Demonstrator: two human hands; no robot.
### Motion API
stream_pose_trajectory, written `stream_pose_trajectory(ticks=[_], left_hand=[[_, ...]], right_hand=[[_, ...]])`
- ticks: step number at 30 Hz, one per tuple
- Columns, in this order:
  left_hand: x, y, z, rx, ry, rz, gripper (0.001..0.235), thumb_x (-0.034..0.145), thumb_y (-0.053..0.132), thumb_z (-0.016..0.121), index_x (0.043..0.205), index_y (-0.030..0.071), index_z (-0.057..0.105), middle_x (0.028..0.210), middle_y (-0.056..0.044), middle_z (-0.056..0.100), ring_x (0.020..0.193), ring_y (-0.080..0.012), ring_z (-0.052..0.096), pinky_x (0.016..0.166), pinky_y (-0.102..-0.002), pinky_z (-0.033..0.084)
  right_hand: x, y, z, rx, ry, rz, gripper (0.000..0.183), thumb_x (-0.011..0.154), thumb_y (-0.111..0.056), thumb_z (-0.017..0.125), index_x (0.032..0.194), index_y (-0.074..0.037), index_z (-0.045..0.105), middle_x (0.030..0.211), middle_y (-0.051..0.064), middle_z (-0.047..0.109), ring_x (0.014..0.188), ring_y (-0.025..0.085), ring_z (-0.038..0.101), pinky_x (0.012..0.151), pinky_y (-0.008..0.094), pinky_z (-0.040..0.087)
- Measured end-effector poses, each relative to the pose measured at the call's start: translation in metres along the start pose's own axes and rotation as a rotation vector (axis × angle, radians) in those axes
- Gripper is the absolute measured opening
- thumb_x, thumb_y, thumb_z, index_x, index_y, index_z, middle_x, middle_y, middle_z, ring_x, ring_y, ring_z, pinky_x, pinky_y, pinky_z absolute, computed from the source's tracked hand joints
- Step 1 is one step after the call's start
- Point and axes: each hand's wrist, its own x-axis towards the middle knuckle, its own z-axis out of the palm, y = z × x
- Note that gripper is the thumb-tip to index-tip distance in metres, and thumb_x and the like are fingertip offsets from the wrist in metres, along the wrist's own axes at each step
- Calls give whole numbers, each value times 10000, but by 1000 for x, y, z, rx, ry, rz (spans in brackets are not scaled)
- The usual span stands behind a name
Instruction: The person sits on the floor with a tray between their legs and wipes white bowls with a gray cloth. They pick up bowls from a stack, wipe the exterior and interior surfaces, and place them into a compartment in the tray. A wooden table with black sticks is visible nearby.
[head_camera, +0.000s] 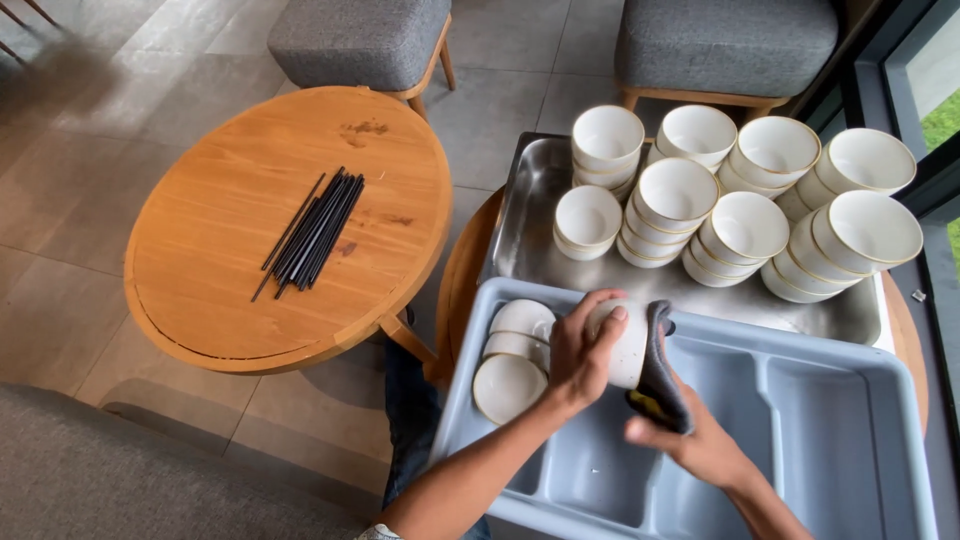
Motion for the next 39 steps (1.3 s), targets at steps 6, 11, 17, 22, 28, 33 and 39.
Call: stream_pose_trajectory(ticks=[6,11,17,22,28,33,39], left_hand=[[-7,1,-5,172,-18,436,527,876,545,509,1130,131,713,1072,-72,755,949,-265,733,796,-384,570],[-3,0,-15,199,-79,684,519,902,485,540,1134,51,705,1110,-116,745,976,-282,736,779,-371,577],[-1,2,-13,-34,-101,443,542,865,516,567,1171,94,716,1096,-62,744,930,-196,686,742,-297,520],[12,-11,-4,-308,20,-20,376,896,391,547,1082,124,736,930,-14,707,842,-149,577,713,-250,425],[16,-43,15,-259,-118,-33,305,962,227,429,1037,96,695,1042,-29,717,1021,-158,628,899,-247,452],[-1,1,0,-59,-99,-169,378,861,455,538,997,146,709,954,7,734,935,-169,641,827,-278,452],[-7,8,-7,126,-57,157,530,806,541,558,1090,138,752,1054,-52,792,990,-229,737,871,-334,538]], right_hand=[[0,10,8,-356,45,-192,174,922,-165,703,820,-88,586,712,17,584,628,162,455,581,323,409],[5,33,-8,46,148,21,150,826,-92,760,842,-8,636,648,126,611,519,159,394,464,311,263],[7,9,-33,923,473,63,278,810,-88,597,1065,-39,694,1028,121,744,906,326,703,844,457,557],[2,-27,-27,1031,811,-144,132,905,-205,614,1011,-218,693,1042,-69,720,1018,162,692,966,326,558],[2,-4,4,-294,61,-341,764,972,-328,456,1614,-46,152,1719,50,20,1579,149,13,1239,337,-17],[-3,-29,22,-541,25,-245,678,834,-556,688,1296,-70,592,1552,137,495,1286,241,592,980,398,478],[-7,-22,20,-419,94,-275,238,934,-240,692,824,-100,534,756,-1,505,656,174,396,593,327,376]])
